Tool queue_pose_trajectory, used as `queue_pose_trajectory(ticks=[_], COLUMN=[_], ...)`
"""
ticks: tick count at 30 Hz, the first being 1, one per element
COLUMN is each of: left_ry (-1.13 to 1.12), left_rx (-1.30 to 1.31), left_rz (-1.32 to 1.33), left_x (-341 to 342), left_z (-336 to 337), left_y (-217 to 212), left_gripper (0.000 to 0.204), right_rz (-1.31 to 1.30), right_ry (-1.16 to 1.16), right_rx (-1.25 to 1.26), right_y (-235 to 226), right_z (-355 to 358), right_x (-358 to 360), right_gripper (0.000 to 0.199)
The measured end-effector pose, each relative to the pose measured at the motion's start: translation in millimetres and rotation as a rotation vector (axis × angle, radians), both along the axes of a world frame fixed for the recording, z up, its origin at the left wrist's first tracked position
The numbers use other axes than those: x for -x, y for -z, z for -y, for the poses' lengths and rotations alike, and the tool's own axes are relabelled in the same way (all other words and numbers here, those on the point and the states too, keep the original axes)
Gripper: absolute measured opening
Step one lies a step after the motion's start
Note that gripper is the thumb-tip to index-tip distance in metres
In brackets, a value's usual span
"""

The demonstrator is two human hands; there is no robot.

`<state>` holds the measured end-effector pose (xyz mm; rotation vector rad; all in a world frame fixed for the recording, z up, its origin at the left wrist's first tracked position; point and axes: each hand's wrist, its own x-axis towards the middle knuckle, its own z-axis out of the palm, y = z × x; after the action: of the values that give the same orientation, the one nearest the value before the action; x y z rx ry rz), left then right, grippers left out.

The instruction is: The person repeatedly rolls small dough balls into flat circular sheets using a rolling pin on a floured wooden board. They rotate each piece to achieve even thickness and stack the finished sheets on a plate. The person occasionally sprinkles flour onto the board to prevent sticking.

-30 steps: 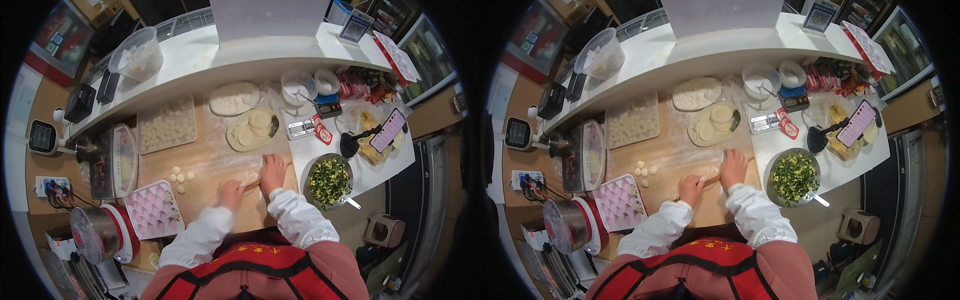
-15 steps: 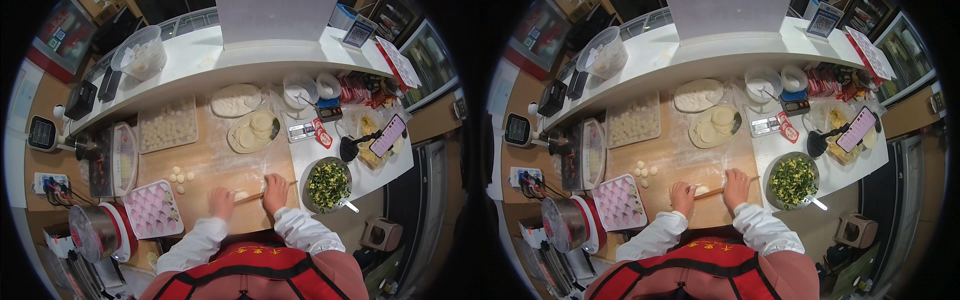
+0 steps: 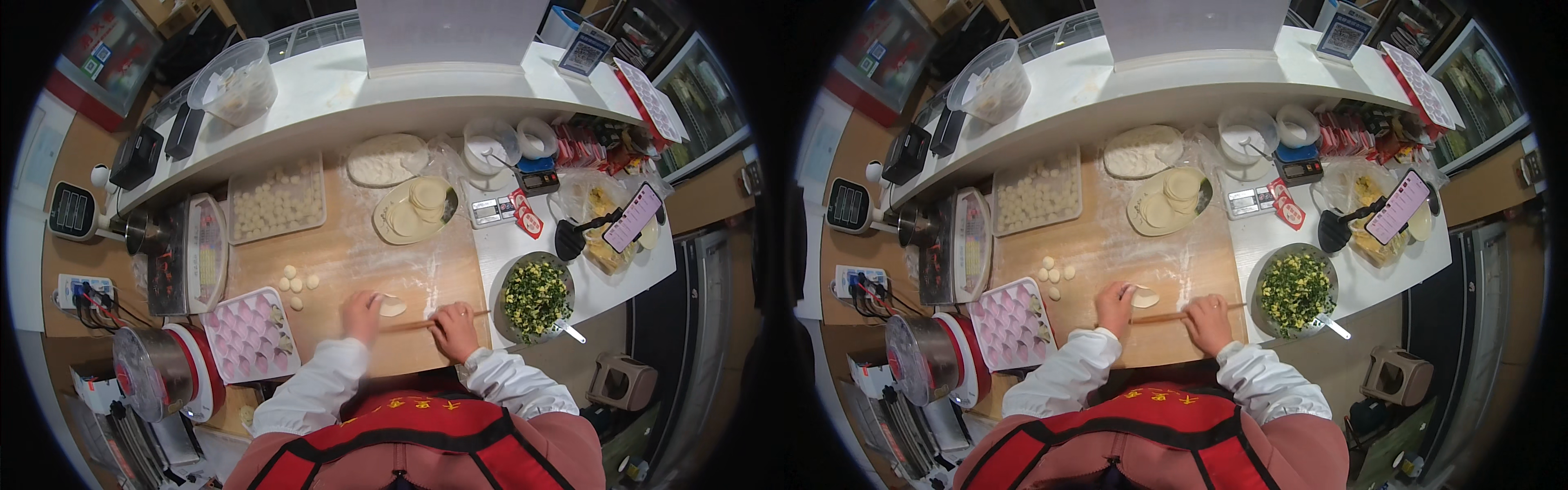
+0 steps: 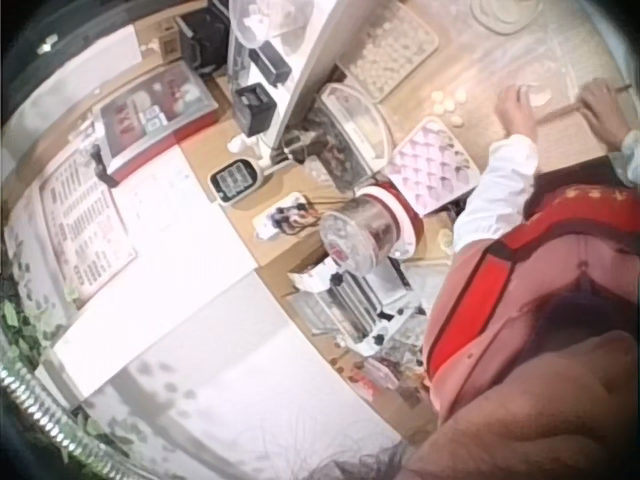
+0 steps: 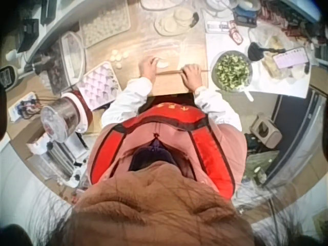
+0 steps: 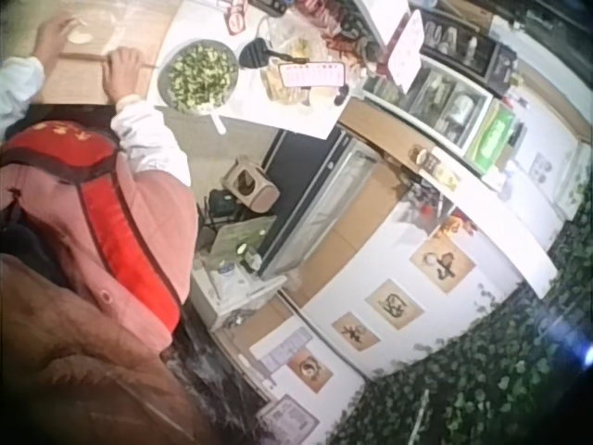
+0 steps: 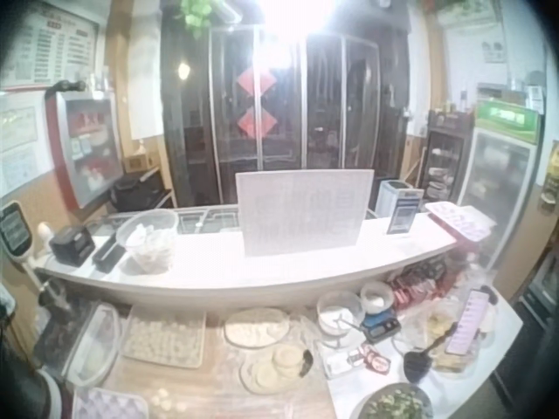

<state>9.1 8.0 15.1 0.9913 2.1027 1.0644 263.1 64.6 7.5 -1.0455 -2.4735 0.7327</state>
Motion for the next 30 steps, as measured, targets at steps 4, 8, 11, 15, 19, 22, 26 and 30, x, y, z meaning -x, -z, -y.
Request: queue_pose_trajectory(ticks=[4,8,11,15,19,22,26,30], left_ry=[0.187,0.308,0.338,0.384,0.280,0.352,0.441,0.310], left_rx=[-0.051,-0.156,-0.243,0.079,0.147,-0.147,-0.092,-0.011], left_rz=[-0.231,-0.507,-0.456,-0.337,-0.407,-0.461,-0.416,-0.433], left_x=[-28,-31,-21,-14,-15,-15,-10,-10], left_z=[-4,-33,-40,-16,-4,-16,-22,-4], left_y=[-3,-6,-10,-16,-17,-15,-13,-14], left_gripper=[0.018,0.015,0.014,0.017,0.017,0.017,0.017,0.018], right_rz=[0.008,0.037,-0.130,-0.002,-0.013,0.011,-0.082,-0.017], right_ry=[-0.011,0.165,0.331,0.294,0.264,0.390,0.430,0.341], right_rx=[-0.010,-0.010,-0.159,0.039,-0.008,-0.081,-0.132,-0.180], right_y=[-7,-13,-19,-36,-37,-23,-21,-34], right_z=[7,-59,-76,-25,-14,-59,-63,-12], right_x=[7,58,68,33,31,60,62,30], right_gripper=[0.024,0.029,0.026,0.027,0.025,0.023,0.020,0.020])
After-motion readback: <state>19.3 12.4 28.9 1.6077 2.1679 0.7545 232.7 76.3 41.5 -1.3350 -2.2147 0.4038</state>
